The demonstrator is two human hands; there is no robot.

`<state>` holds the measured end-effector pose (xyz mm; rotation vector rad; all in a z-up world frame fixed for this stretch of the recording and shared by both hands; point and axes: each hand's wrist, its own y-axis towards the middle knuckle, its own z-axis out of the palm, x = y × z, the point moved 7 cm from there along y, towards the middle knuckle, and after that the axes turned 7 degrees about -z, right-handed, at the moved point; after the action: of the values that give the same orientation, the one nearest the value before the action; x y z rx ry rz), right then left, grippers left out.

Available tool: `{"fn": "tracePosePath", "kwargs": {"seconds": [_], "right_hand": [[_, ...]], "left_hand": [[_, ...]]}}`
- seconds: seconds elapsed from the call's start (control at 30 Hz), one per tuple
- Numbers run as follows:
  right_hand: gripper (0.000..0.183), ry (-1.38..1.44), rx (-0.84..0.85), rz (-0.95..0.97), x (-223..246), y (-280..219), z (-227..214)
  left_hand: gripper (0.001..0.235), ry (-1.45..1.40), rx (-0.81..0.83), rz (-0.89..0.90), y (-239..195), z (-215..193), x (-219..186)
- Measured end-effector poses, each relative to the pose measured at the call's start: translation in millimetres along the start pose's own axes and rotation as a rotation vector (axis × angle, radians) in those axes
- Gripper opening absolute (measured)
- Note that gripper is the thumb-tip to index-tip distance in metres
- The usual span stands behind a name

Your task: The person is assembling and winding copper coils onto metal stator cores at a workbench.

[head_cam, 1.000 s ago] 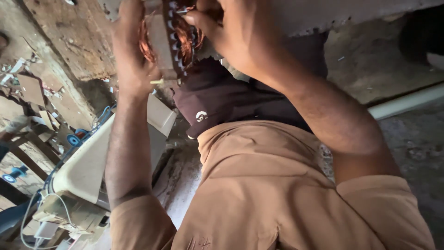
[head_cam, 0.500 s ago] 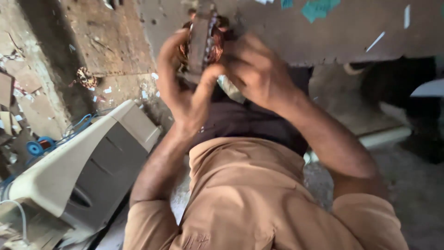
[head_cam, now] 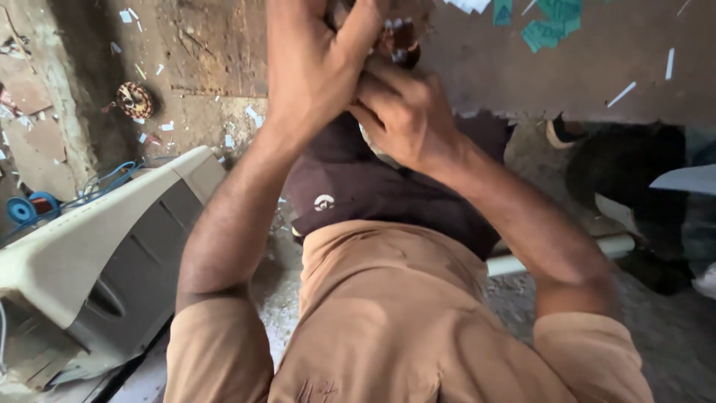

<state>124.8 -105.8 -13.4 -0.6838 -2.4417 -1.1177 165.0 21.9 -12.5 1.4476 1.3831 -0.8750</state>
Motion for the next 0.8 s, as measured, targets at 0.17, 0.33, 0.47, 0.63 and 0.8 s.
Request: {"fn": "tracePosePath", "kwargs": {"seconds": [0.17, 0.33, 0.47, 0.63, 0.8], "right_hand": [[0.02, -0.104, 0.027, -0.019, 9, -5, -2], [0.025, -0.177, -0.028, -0.033, 11, -8, -1], [0.021, -0.148, 0.007, -0.025, 8, -8, -2], [0.023, -0.094, 0.045, -0.021, 9, -6, -2], [0.023, -0.071, 0.042, 0.014, 18, -5, -8]], "left_hand": [[0.025, -0.021, 0.048, 0.008, 8, -3, -9], [0.023, -0.108, 0.132, 0.071, 9, -8, -11], [0.022, -0.038, 0.187, 0.052, 15, -8, 3], [0.021, -0.063, 0.218, 0.081, 18, -12, 0], [0.022, -0.104, 0.353, 0.075, 15, -19, -7]]}}
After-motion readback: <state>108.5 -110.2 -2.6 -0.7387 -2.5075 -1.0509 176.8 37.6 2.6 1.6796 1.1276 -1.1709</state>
